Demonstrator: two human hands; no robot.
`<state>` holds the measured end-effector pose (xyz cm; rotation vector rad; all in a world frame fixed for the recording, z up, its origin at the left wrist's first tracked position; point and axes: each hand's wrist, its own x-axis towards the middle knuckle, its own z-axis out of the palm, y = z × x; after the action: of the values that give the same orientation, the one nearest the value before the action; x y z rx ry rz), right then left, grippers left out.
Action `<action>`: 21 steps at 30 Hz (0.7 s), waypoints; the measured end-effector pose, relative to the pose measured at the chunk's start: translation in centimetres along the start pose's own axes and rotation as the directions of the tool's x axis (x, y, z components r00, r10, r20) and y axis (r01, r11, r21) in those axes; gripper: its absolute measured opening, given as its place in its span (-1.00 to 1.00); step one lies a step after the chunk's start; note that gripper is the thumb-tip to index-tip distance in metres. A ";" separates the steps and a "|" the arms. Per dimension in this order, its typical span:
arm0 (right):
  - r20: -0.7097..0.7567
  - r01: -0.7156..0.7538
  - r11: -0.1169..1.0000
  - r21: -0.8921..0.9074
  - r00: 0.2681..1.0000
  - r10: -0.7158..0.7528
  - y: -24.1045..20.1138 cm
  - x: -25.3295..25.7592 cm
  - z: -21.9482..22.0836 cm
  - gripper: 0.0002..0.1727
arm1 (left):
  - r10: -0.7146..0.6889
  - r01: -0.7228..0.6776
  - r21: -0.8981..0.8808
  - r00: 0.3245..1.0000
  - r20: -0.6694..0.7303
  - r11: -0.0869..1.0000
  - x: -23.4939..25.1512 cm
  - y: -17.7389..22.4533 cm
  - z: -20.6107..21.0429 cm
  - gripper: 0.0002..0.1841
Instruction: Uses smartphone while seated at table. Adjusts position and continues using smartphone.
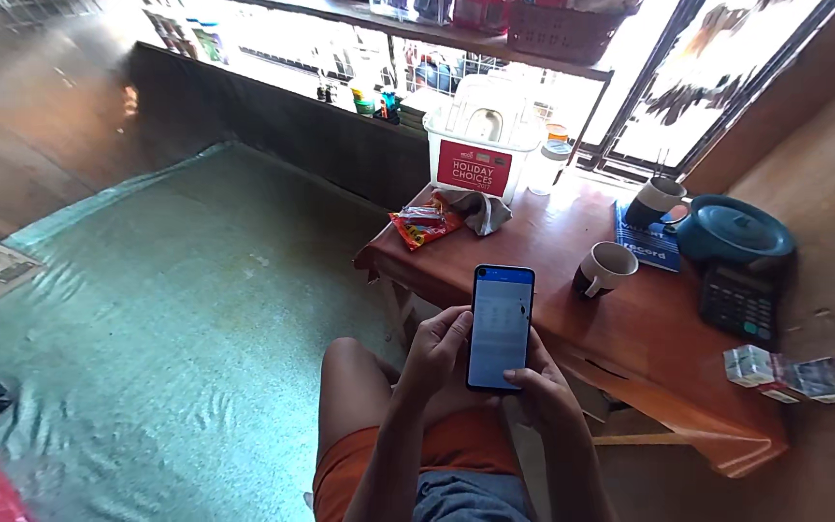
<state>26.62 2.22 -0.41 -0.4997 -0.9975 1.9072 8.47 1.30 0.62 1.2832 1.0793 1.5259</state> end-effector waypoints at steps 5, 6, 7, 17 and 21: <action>-0.033 -0.026 1.000 0.002 0.999 0.026 0.5 0.0 -0.2 -0.20 | -0.059 0.059 0.017 0.998 -0.009 0.998 -0.2 -0.6 -0.1 -0.68; -0.033 -0.025 1.000 0.006 0.999 0.025 0.5 0.2 -0.3 -0.17 | -0.048 0.048 0.010 0.999 -0.008 0.999 0.0 -0.7 0.0 -0.68; -0.032 -0.020 1.000 0.003 0.999 0.020 0.4 0.4 -0.3 -0.16 | -0.040 0.040 0.004 0.999 -0.008 0.999 0.4 -0.8 0.0 -0.68; -0.045 -0.015 1.000 0.002 0.999 0.015 0.0 0.5 -0.5 -0.17 | -0.050 0.050 -0.015 0.999 -0.010 0.999 0.7 -0.8 0.6 -0.69; -0.039 -0.022 1.000 0.001 0.999 0.022 0.2 0.5 -0.4 -0.23 | -0.071 0.071 0.000 0.997 -0.023 0.997 0.6 -0.7 0.4 -0.69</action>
<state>26.53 2.82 -0.75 -0.5476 -0.9695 1.9101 8.83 2.06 0.09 1.2178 1.1293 1.4905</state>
